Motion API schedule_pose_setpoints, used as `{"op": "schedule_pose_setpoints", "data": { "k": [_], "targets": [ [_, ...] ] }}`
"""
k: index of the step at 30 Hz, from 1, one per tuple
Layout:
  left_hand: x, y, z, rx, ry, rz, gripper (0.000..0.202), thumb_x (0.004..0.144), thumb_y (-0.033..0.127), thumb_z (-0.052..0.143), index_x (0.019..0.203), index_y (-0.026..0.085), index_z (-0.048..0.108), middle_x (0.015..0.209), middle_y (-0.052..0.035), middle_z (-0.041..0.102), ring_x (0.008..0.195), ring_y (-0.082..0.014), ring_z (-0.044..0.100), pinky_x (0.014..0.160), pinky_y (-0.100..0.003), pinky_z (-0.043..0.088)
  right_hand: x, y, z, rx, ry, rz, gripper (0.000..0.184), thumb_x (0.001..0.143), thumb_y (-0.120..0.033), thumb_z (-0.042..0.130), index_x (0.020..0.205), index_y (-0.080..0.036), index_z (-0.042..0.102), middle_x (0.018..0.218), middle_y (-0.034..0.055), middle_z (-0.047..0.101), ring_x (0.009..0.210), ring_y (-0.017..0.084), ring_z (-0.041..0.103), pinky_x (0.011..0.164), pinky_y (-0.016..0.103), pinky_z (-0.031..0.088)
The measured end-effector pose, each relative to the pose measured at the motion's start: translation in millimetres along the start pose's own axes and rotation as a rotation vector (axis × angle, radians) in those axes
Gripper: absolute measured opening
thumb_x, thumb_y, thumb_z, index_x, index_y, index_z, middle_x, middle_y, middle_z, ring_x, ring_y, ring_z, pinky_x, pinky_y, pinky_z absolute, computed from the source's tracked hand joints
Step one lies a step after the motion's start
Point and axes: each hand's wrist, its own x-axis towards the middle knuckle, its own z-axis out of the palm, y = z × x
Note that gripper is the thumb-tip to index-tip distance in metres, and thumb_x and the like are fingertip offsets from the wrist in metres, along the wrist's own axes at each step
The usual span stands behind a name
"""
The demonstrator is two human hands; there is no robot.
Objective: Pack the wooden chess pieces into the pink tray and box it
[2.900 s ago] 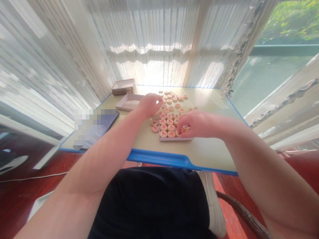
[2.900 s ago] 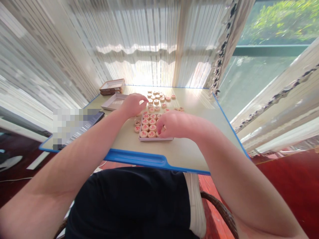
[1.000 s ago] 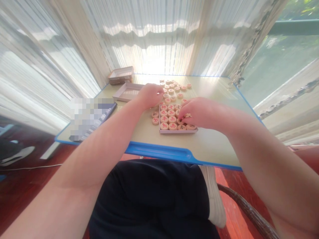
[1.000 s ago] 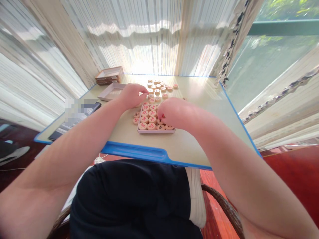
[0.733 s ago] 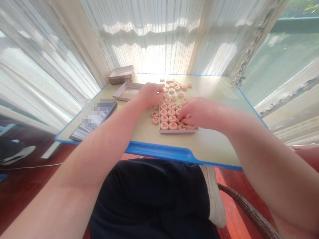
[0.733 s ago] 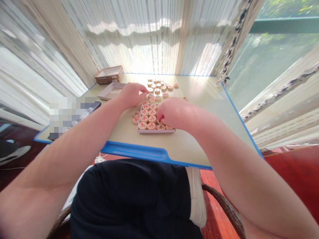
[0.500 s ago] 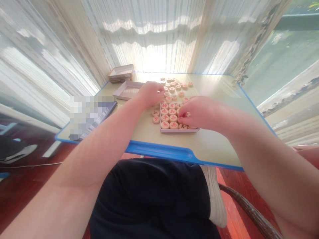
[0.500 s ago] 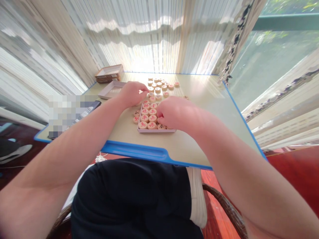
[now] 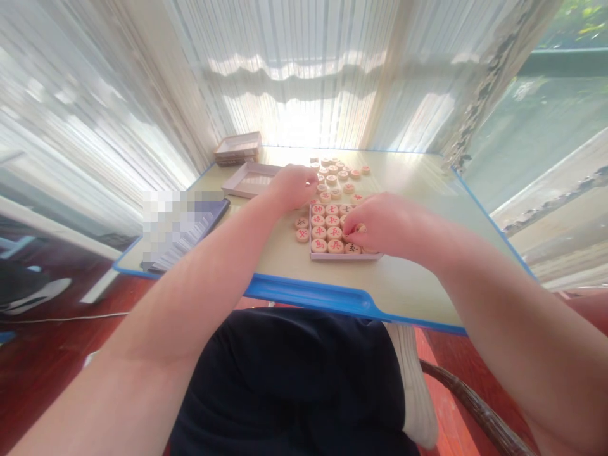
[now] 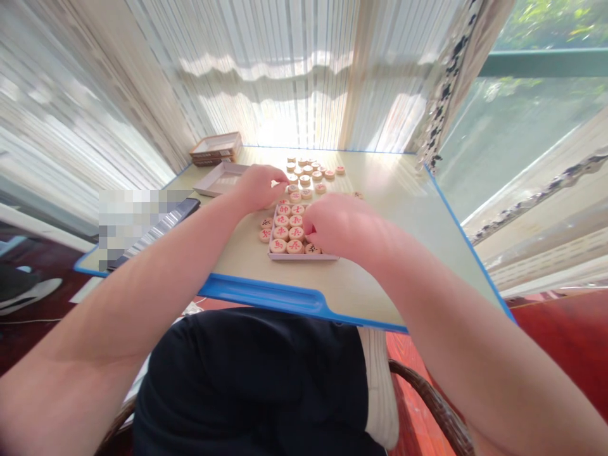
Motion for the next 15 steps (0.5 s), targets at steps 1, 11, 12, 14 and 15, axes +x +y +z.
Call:
{"op": "schedule_pose_setpoints", "data": {
  "k": [1,11,12,14,15],
  "targets": [
    [-0.1,0.6,-0.4,0.001,-0.005,0.003,0.026,0.077,0.025,0.047,0.088,0.017,0.07,0.09,-0.0049,0.068,0.087,-0.0216,0.059,0.082,-0.034,0.043,0.4,0.0,0.3,0.007,-0.001,0.001,0.019,0.073,-0.024,0.056,0.076,-0.026,0.074,0.075,0.0003,0.068,0.069,0.015,0.058,0.058,0.027,0.038],
    [0.5,0.1,0.9,-0.019,0.003,0.026,0.027,0.078,0.025,0.046,0.088,0.017,0.07,0.092,-0.0057,0.069,0.09,-0.0222,0.06,0.084,-0.034,0.044,-1.2,1.7,-0.9,0.071,0.184,0.013,0.02,0.075,-0.02,0.052,0.077,-0.024,0.072,0.074,0.0012,0.067,0.069,0.016,0.057,0.06,0.029,0.039],
    [0.5,0.3,1.0,-0.021,0.006,0.029,0.026,0.078,0.025,0.047,0.087,0.017,0.07,0.091,-0.0054,0.069,0.09,-0.0221,0.06,0.084,-0.034,0.044,-0.8,3.1,-1.6,0.077,0.231,0.039,0.021,0.076,-0.02,0.051,0.079,-0.024,0.072,0.074,0.0015,0.067,0.07,0.016,0.058,0.06,0.029,0.039],
    [0.5,0.8,1.3,-0.022,0.009,0.033,0.025,0.076,0.024,0.048,0.086,0.018,0.07,0.09,-0.0045,0.07,0.089,-0.0216,0.061,0.083,-0.033,0.045,1.9,8.5,-1.6,0.098,0.322,0.118,0.023,0.078,-0.022,0.049,0.084,-0.024,0.071,0.076,0.0021,0.067,0.071,0.017,0.058,0.061,0.03,0.04],
    [0.5,1.1,1.6,-0.022,0.009,0.033,0.025,0.076,0.023,0.048,0.085,0.019,0.071,0.088,-0.0041,0.07,0.088,-0.0214,0.061,0.082,-0.032,0.045,4.2,12.8,-0.4,0.11,0.362,0.167,0.024,0.08,-0.023,0.047,0.087,-0.024,0.07,0.076,0.0025,0.067,0.072,0.018,0.059,0.062,0.031,0.04]
  ]
}}
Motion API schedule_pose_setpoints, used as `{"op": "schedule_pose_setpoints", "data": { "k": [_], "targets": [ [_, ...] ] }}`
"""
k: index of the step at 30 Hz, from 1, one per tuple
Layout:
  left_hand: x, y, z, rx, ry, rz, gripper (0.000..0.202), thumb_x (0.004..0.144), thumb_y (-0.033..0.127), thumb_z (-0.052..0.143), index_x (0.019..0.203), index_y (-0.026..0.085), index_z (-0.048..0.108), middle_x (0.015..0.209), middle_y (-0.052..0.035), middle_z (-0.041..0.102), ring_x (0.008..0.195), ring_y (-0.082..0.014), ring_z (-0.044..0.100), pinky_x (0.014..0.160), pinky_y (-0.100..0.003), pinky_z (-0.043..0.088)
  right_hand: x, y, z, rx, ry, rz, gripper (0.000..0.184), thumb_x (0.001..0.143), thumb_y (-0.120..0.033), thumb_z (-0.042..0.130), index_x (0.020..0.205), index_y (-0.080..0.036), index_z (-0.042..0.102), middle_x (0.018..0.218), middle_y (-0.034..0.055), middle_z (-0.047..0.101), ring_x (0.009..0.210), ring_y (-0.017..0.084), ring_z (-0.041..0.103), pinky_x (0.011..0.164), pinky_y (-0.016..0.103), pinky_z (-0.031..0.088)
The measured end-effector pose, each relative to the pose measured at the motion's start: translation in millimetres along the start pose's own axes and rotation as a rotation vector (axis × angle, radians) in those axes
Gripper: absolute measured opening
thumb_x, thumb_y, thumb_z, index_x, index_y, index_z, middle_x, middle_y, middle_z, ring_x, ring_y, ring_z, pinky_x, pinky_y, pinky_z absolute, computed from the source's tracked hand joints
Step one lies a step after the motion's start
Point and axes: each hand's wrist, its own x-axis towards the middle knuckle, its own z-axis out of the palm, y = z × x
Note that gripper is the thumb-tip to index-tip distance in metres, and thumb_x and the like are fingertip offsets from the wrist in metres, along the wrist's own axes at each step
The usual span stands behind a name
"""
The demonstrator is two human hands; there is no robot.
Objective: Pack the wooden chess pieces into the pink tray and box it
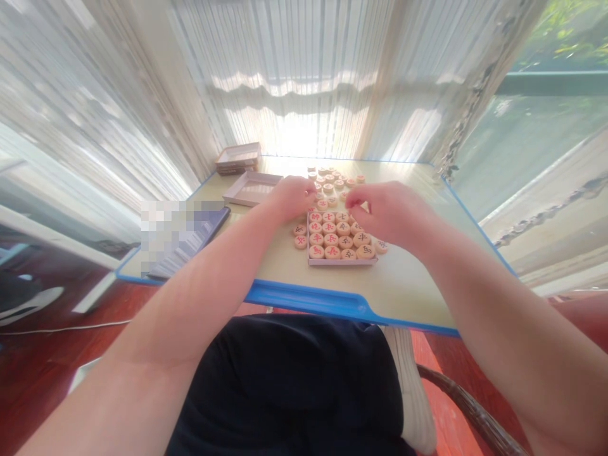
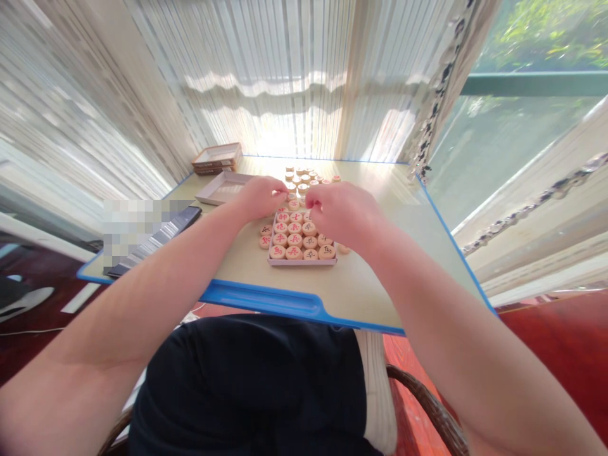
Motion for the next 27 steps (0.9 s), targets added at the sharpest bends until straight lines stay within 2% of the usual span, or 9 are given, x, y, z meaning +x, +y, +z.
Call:
{"op": "schedule_pose_setpoints", "data": {
  "k": [3,6,8,10,13,17,20,24,27],
  "targets": [
    [0.1,0.0,1.1,-0.002,-0.005,0.0,0.024,0.076,0.022,0.048,0.083,0.019,0.071,0.086,-0.004,0.071,0.086,-0.0214,0.062,0.08,-0.032,0.046,8.8,17.9,11.6,0.001,0.084,0.127,0.028,0.084,-0.026,0.044,0.098,-0.024,0.068,0.084,0.0037,0.069,0.077,0.02,0.061,0.067,0.033,0.043],
    [0.1,-1.5,2.6,-0.02,-0.013,0.0,0.025,0.076,0.022,0.048,0.088,0.019,0.07,0.089,-0.0046,0.072,0.086,-0.0215,0.063,0.081,-0.032,0.047,17.1,39.0,30.0,-0.031,0.059,0.185,0.033,0.083,-0.024,0.043,0.108,-0.025,0.065,0.102,0.0059,0.069,0.094,0.025,0.06,0.074,0.035,0.046],
    [0.0,-3.0,3.3,-0.054,-0.008,-0.014,0.029,0.078,0.021,0.048,0.099,0.019,0.068,0.092,-0.0045,0.072,0.088,-0.0208,0.064,0.083,-0.031,0.047,21.5,50.7,41.7,-0.031,0.017,0.171,0.04,0.083,-0.023,0.042,0.119,-0.024,0.06,0.119,0.0061,0.064,0.11,0.027,0.053,0.085,0.038,0.045],
    [-0.2,-4.5,3.3,-0.111,0.016,-0.044,0.039,0.08,0.019,0.046,0.116,0.019,0.061,0.097,-0.004,0.072,0.092,-0.0191,0.064,0.086,-0.03,0.047,24.8,58.4,50.1,-0.044,-0.028,0.167,0.047,0.085,-0.026,0.041,0.131,-0.024,0.052,0.133,0.0057,0.055,0.116,0.028,0.049,0.095,0.042,0.041],
    [-0.2,-5.9,1.9,-0.194,0.047,-0.095,0.048,0.083,0.015,0.042,0.131,0.018,0.048,0.103,-0.0039,0.071,0.095,-0.0167,0.064,0.089,-0.029,0.047,27.4,61.9,54.4,-0.052,-0.09,0.16,0.045,0.088,-0.032,0.038,0.129,-0.024,0.054,0.13,0.0068,0.057,0.116,0.029,0.05,0.098,0.044,0.038],
    [0.0,-6.2,1.8,-0.205,0.057,-0.088,0.039,0.084,0.017,0.043,0.12,0.018,0.059,0.107,-0.0043,0.07,0.1,-0.0175,0.063,0.094,-0.03,0.046,28.2,59.3,51.9,0.002,-0.071,0.143,0.042,0.088,-0.032,0.037,0.12,-0.021,0.062,0.119,0.0082,0.064,0.113,0.027,0.053,0.096,0.041,0.04],
    [-0.3,-5.8,4.1,-0.21,-0.001,-0.056,0.038,0.083,0.021,0.045,0.117,0.021,0.062,0.112,-0.0022,0.068,0.108,-0.0188,0.06,0.096,-0.03,0.044,29.0,59.6,52.2,0.047,-0.012,0.125,0.039,0.086,-0.025,0.04,0.115,-0.017,0.065,0.118,0.0084,0.065,0.113,0.025,0.053,0.099,0.038,0.038],
    [-0.9,-5.2,4.3,-0.227,-0.027,-0.092,0.061,0.082,0.013,0.039,0.142,0.023,0.034,0.12,-0.002,0.064,0.113,-0.0191,0.057,0.098,-0.033,0.043,30.3,63.4,54.4,0.101,0.012,0.165,0.038,0.087,-0.024,0.041,0.115,-0.015,0.064,0.123,0.0104,0.062,0.114,0.023,0.054,0.099,0.035,0.038],
    [-1.1,-5.6,2.4,-0.178,-0.069,-0.132,0.06,0.086,0.017,0.036,0.145,0.022,0.027,0.137,-0.0049,0.051,0.128,-0.0204,0.044,0.105,-0.035,0.036,30.3,65.0,54.3,0.113,-0.012,0.176,0.036,0.091,-0.029,0.037,0.112,-0.017,0.064,0.118,0.0109,0.063,0.111,0.022,0.055,0.095,0.033,0.04]
  ]
}}
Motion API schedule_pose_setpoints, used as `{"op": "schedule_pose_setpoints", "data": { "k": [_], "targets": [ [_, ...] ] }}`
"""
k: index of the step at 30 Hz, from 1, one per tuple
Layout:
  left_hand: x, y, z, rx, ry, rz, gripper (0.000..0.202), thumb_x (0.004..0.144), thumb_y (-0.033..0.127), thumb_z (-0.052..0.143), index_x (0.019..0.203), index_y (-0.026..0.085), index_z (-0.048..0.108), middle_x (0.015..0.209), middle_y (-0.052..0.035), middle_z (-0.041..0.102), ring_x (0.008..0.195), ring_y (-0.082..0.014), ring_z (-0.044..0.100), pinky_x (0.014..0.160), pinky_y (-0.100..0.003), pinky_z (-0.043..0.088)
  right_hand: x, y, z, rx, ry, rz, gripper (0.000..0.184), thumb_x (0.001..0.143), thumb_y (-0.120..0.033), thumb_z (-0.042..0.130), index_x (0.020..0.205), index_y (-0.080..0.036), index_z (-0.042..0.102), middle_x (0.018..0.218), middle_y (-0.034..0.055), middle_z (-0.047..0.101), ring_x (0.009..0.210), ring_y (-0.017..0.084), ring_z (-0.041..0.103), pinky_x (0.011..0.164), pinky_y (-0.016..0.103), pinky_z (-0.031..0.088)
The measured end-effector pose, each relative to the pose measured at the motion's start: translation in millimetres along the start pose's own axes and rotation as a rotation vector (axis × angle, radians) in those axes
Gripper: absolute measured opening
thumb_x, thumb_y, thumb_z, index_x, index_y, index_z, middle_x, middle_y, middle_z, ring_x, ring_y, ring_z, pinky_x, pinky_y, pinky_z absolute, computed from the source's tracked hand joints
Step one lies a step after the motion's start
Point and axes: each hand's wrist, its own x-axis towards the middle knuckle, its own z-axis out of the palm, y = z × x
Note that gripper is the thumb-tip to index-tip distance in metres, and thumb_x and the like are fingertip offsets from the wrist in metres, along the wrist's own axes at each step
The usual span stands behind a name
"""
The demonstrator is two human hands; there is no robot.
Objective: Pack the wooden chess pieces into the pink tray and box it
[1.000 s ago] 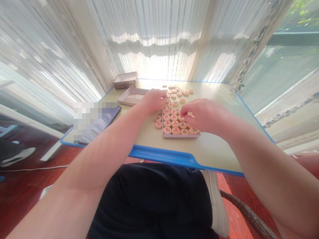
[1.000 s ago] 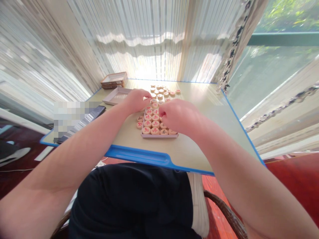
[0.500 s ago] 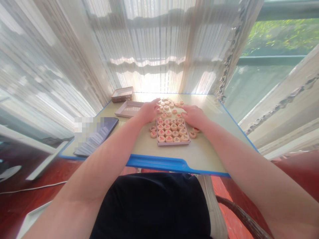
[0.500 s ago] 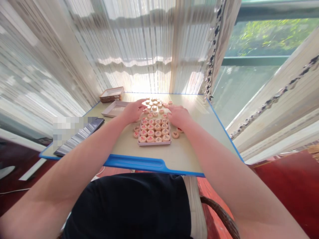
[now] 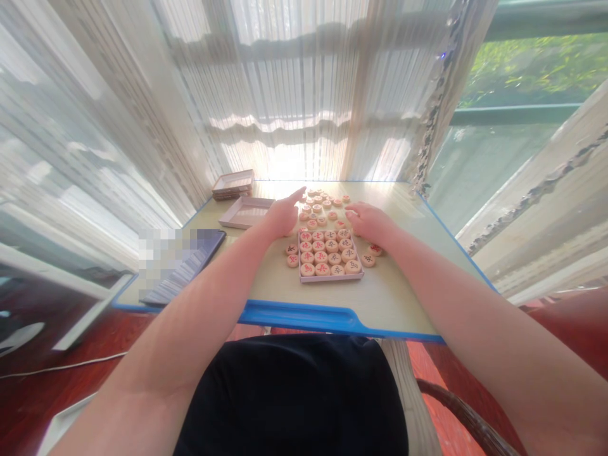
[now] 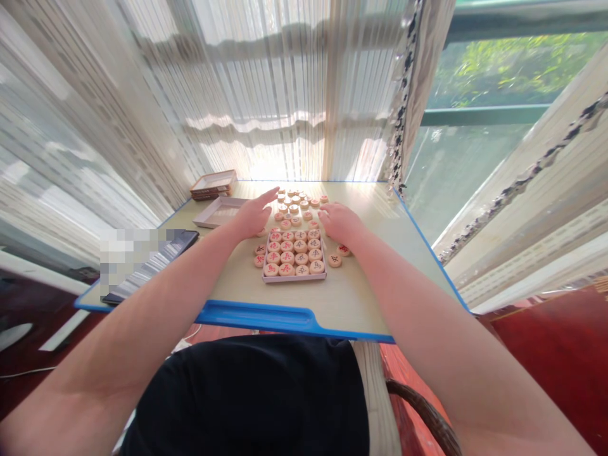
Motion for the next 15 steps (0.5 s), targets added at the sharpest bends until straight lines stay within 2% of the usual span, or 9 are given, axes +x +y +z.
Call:
{"op": "schedule_pose_setpoints", "data": {
  "k": [3,5,8,12,14,15],
  "targets": [
    [-0.5,-1.4,-0.1,0.089,-0.144,-0.013,0.056,0.091,0.039,0.033,0.144,0.022,0.029,0.145,-0.0082,0.039,0.135,-0.0258,0.032,0.109,-0.042,0.029,0.4,0.7,-0.1,-0.005,-0.044,-0.056,0.039,0.095,-0.031,0.029,0.099,-0.017,0.065,0.107,0.0109,0.067,0.104,0.02,0.057,0.092,0.032,0.04],
    [-0.8,-2.1,1.1,0.097,-0.2,0.001,0.056,0.092,0.047,0.027,0.143,0.023,0.033,0.145,-0.008,0.039,0.135,-0.0259,0.033,0.109,-0.043,0.027,1.2,1.6,0.9,-0.009,-0.057,-0.076,0.043,0.096,-0.033,0.025,0.094,-0.016,0.065,0.105,0.0115,0.066,0.103,0.02,0.056,0.091,0.033,0.04],
    [-0.4,-0.4,3.4,0.043,-0.189,0.02,0.056,0.094,0.046,0.02,0.141,0.021,0.037,0.145,-0.0068,0.04,0.134,-0.0227,0.034,0.111,-0.038,0.025,2.8,3.4,3.4,-0.012,-0.058,-0.063,0.046,0.096,-0.037,0.023,0.094,-0.017,0.064,0.107,0.012,0.065,0.106,0.022,0.054,0.092,0.034,0.039],
    [3.9,4.6,6.2,0.008,-0.174,0.098,0.057,0.094,0.045,0.02,0.144,0.02,0.031,0.15,-0.0059,0.031,0.139,-0.0211,0.024,0.114,-0.037,0.019,3.6,4.9,4.7,-0.035,-0.068,-0.075,0.047,0.096,-0.038,0.023,0.092,-0.017,0.065,0.105,0.0108,0.065,0.101,0.021,0.056,0.09,0.033,0.039],
    [7.4,5.5,7.2,0.013,-0.188,0.133,0.055,0.094,0.044,0.019,0.142,0.021,0.035,0.148,-0.0051,0.034,0.139,-0.0213,0.023,0.114,-0.038,0.019,3.5,5.0,4.3,-0.055,-0.071,-0.078,0.047,0.096,-0.037,0.023,0.092,-0.016,0.065,0.106,0.0109,0.065,0.101,0.02,0.056,0.091,0.033,0.038],
    [9.1,5.1,7.5,0.017,-0.191,0.127,0.055,0.094,0.044,0.018,0.139,0.022,0.041,0.146,-0.0052,0.039,0.138,-0.0217,0.027,0.113,-0.038,0.022,3.4,4.8,4.0,-0.065,-0.072,-0.081,0.047,0.096,-0.037,0.023,0.093,-0.016,0.065,0.108,0.0113,0.065,0.103,0.02,0.055,0.091,0.033,0.038]
  ]
}}
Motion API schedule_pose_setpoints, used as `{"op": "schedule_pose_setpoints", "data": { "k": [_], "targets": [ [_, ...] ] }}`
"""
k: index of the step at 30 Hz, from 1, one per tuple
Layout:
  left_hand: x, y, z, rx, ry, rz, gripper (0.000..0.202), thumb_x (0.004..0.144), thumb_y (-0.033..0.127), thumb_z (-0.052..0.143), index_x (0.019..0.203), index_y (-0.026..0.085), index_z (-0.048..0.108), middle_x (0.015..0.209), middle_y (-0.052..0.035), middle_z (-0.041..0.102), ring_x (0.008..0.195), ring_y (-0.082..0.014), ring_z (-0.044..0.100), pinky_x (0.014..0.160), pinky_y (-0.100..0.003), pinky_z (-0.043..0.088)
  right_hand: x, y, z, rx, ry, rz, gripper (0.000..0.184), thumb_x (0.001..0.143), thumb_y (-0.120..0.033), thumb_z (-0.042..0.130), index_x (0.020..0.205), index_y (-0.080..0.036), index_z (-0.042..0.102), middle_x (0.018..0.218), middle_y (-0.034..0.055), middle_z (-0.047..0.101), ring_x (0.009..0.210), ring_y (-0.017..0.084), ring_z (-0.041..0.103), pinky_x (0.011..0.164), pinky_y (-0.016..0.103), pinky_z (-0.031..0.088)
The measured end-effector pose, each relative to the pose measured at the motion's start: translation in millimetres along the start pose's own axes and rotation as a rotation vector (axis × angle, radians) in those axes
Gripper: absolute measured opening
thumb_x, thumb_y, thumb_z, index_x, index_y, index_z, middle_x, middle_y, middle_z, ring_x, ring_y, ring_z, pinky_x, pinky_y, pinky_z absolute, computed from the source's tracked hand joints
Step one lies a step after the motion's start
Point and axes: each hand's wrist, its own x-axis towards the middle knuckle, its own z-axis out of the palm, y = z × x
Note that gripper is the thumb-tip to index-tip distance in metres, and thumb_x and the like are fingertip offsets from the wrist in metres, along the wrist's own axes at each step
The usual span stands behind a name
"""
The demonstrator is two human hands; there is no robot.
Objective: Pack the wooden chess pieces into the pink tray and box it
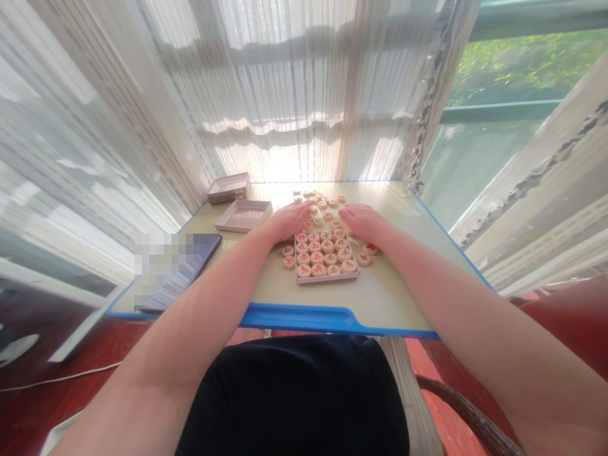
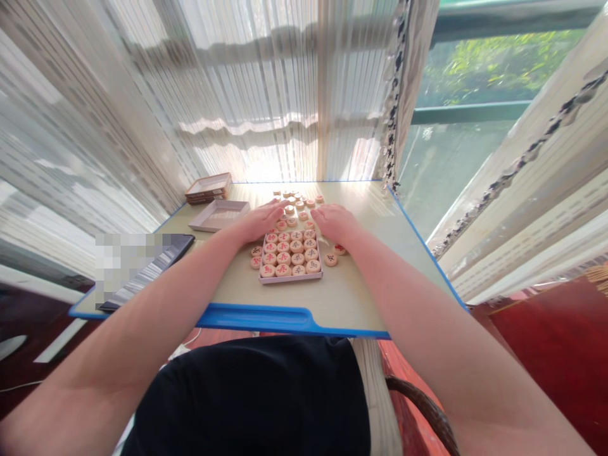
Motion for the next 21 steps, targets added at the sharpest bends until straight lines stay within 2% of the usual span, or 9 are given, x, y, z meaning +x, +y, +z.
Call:
{"op": "schedule_pose_setpoints", "data": {
  "k": [3,5,9,13,15,17,21],
  "targets": [
    [2.8,-4.0,-0.7,0.014,0.032,-0.028,0.054,0.094,0.043,0.017,0.122,0.022,0.058,0.132,-0.0059,0.054,0.125,-0.0215,0.046,0.106,-0.035,0.034,-0.8,-1.7,-1.5,-0.024,-0.002,-0.013,0.048,0.096,-0.036,0.024,0.091,-0.015,0.066,0.107,0.013,0.066,0.102,0.021,0.056,0.091,0.033,0.037],
    [2.5,-6.9,-1.4,0.03,0.065,0.004,0.053,0.093,0.043,0.02,0.113,0.021,0.063,0.123,-0.0059,0.06,0.115,-0.0205,0.053,0.101,-0.033,0.039,-1.8,-3.6,-2.8,-0.03,-0.007,-0.01,0.049,0.096,-0.037,0.023,0.087,-0.015,0.067,0.101,0.0124,0.067,0.096,0.02,0.058,0.087,0.031,0.039],
    [-0.8,-8.7,-2.5,0.043,0.109,0.057,0.047,0.091,0.043,0.027,0.102,0.02,0.067,0.113,-0.0054,0.064,0.111,-0.0206,0.054,0.1,-0.034,0.04,-3.4,-5.9,-4.7,-0.029,0.015,-0.011,0.053,0.096,-0.04,0.02,0.083,-0.018,0.067,0.09,0.0097,0.069,0.086,0.019,0.06,0.075,0.029,0.04],
    [-3.3,-7.3,-3.7,0.045,0.156,-0.027,0.035,0.081,0.046,0.049,0.093,0.021,0.07,0.106,-0.0046,0.068,0.1,-0.0227,0.06,0.093,-0.035,0.045,-3.1,-4.8,-4.3,-0.035,0.03,-0.016,0.057,0.096,-0.041,0.017,0.079,-0.018,0.067,0.085,0.0095,0.069,0.081,0.02,0.061,0.071,0.03,0.039],
    [-3.6,-7.4,-3.6,0.05,0.171,-0.039,0.029,0.079,0.043,0.053,0.089,0.022,0.071,0.098,-0.0043,0.07,0.094,-0.0228,0.061,0.09,-0.035,0.046,-2.8,-4.0,-3.9,-0.034,0.03,-0.014,0.058,0.096,-0.042,0.017,0.079,-0.018,0.067,0.085,0.0093,0.069,0.08,0.02,0.061,0.07,0.029,0.039],
    [-3.6,-7.9,-2.9,0.048,0.2,-0.022,0.027,0.079,0.039,0.053,0.088,0.021,0.072,0.095,-0.0046,0.071,0.094,-0.0228,0.061,0.09,-0.035,0.046,-2.4,-3.6,-3.7,-0.037,0.033,-0.02,0.057,0.096,-0.041,0.018,0.078,-0.018,0.067,0.084,0.0095,0.069,0.08,0.019,0.06,0.07,0.029,0.039],
    [-4.5,-6.3,-1.4,-0.045,0.191,0.007,0.034,0.081,0.04,0.05,0.104,0.023,0.069,0.111,-0.0032,0.067,0.104,-0.0208,0.059,0.093,-0.032,0.044,-2.1,-4.7,-4.0,-0.014,0.078,-0.058,0.054,0.096,-0.039,0.022,0.08,-0.016,0.068,0.084,0.0098,0.069,0.083,0.019,0.06,0.078,0.03,0.04]
  ]
}}
